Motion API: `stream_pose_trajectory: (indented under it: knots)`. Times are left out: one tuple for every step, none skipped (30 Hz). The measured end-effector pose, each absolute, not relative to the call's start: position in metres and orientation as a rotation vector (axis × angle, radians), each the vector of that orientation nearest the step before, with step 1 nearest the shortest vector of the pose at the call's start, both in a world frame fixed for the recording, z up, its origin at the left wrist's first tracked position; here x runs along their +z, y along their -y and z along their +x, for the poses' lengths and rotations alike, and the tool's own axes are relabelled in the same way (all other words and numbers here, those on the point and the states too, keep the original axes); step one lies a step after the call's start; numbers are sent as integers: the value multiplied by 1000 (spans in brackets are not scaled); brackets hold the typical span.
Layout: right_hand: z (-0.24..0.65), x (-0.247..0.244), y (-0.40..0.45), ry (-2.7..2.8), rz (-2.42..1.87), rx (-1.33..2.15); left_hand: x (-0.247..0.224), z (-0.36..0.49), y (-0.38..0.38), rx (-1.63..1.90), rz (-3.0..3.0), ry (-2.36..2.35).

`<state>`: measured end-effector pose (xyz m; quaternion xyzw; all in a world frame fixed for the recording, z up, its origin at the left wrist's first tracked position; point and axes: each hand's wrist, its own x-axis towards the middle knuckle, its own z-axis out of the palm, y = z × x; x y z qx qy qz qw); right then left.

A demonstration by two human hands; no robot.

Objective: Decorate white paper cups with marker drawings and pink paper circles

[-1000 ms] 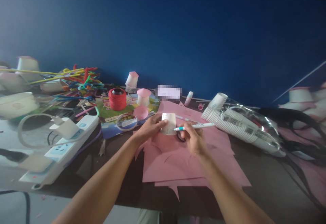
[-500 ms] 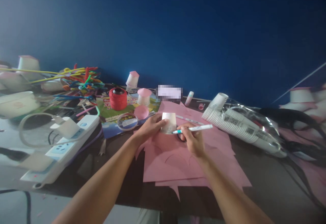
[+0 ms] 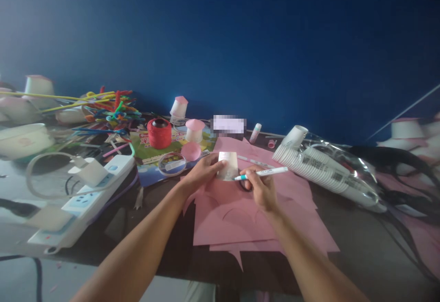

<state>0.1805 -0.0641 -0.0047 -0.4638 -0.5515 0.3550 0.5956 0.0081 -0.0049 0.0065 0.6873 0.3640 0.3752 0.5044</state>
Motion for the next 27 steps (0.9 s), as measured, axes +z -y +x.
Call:
stream_pose_trajectory:
  knots:
    - [180,-4,64,1280,-1084,821,6,8,5,904,1655,-873]
    - [180,-4,64,1275,-1088,820,6,8,5,903,1651,-870]
    - [180,-5,63,1262,-1090,821,6,9,5,901,1647,-868]
    - [180,-6,62,1237,-1086,823,5,9,5,901,1643,-868]
    - [181,-7,60,1199,-1075,829,5,9,5,901,1639,-868]
    - [181,-8,59,1152,-1059,838,5,8,5,900,1636,-870]
    - [182,-10,58,1104,-1041,850,5,8,5,898,1634,-874]
    - [182,-11,57,1064,-1028,864,5,8,5,894,1636,-877]
    - [183,-11,57,1043,-1023,879,6,8,5,889,1640,-880]
    - [184,-12,57,1043,-1028,893,6,8,5,884,1646,-881]
    - [184,-12,57,1061,-1038,900,6,7,5,879,1652,-879]
    - [184,-12,58,1089,-1051,903,7,7,5,877,1654,-870]
    - [184,-12,58,1119,-1061,900,7,7,4,876,1655,-858]
    - [184,-11,59,1146,-1066,895,7,7,4,876,1653,-849]
    - [183,-11,59,1166,-1069,888,6,7,4,876,1652,-847]
    - [183,-11,59,1181,-1073,880,6,7,4,879,1653,-852]
    - [182,-11,59,1188,-1076,872,6,7,4,882,1654,-859]
    - [182,-11,58,1181,-1078,863,6,7,3,885,1657,-867]
    - [182,-11,57,1163,-1078,856,5,7,3,887,1660,-871]
    - [182,-12,56,1134,-1076,850,5,7,3,888,1662,-871]
    - [183,-12,55,1097,-1069,848,5,7,3,887,1662,-869]
    - [183,-13,54,1060,-1060,853,5,7,3,883,1661,-867]
    - [184,-13,54,1029,-1053,865,5,6,4,877,1660,-867]
    - [184,-13,54,1012,-1048,883,5,6,4,874,1657,-870]
    - [184,-13,54,1010,-1048,903,5,6,4,871,1653,-873]
    - [184,-12,55,1017,-1050,921,5,6,4,868,1648,-875]
    - [184,-12,56,1034,-1056,936,5,6,4,864,1643,-874]
